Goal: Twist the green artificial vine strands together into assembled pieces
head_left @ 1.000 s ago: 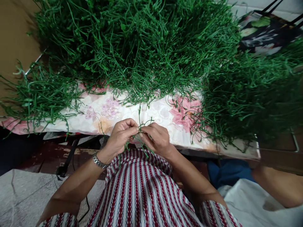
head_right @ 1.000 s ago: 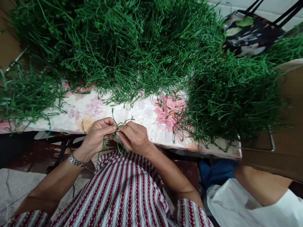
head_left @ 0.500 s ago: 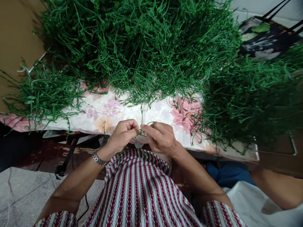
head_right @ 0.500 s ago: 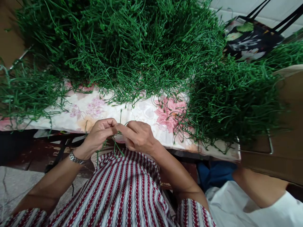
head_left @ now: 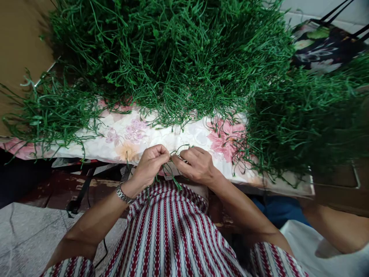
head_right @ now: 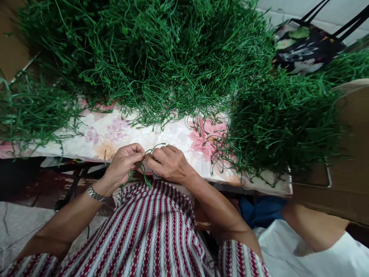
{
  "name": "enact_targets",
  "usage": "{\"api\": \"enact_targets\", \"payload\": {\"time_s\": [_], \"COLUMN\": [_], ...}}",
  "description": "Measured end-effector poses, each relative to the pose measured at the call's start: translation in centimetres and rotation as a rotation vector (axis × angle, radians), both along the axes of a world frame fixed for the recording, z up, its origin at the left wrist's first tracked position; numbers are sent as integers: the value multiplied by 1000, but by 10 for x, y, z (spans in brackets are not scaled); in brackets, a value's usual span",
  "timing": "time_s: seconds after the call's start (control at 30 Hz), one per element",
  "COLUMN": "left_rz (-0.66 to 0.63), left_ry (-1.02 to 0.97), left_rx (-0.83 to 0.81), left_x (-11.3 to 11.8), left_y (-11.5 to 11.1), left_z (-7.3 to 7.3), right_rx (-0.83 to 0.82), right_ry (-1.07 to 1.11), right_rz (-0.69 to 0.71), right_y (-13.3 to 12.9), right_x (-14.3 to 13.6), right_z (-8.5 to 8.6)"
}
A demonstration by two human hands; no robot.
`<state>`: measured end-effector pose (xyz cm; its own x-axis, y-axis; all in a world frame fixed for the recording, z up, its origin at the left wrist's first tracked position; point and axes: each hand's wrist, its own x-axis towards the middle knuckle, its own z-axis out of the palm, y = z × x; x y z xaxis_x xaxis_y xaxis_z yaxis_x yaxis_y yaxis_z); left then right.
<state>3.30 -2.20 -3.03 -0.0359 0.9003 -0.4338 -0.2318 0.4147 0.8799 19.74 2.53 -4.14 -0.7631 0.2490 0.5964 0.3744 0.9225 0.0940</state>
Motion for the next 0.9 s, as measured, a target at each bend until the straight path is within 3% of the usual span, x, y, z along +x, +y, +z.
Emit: {"api": "enact_targets", "payload": {"time_s": [0.17,0.3,0.47,0.57,0.77,0.9], "left_rz": [96,3,-151,-213,-293,-363], "left_ry": [58,100,227,344,396,494], "left_rx": [147,292,383,420,390,450], "left_x": [4,-2,-12,-15,-19,-21], "left_y": [-5,-8,-7,-7,-7,-3], "left_z": [-8,-13,-8,-3,-1,4], "right_rx": [-33,-333,-666,-641,-379,-385], "right_ry": [28,206,297,238,155,87], "right_rz": [-85,-92,64,83,-39,-35], "right_y": [-5,-8,-6,-6,-10,-13], "right_x": [-6,-9,-9,-8,-9,-8], "right_z": [-4,-8,-1,0,-4,-2]}}
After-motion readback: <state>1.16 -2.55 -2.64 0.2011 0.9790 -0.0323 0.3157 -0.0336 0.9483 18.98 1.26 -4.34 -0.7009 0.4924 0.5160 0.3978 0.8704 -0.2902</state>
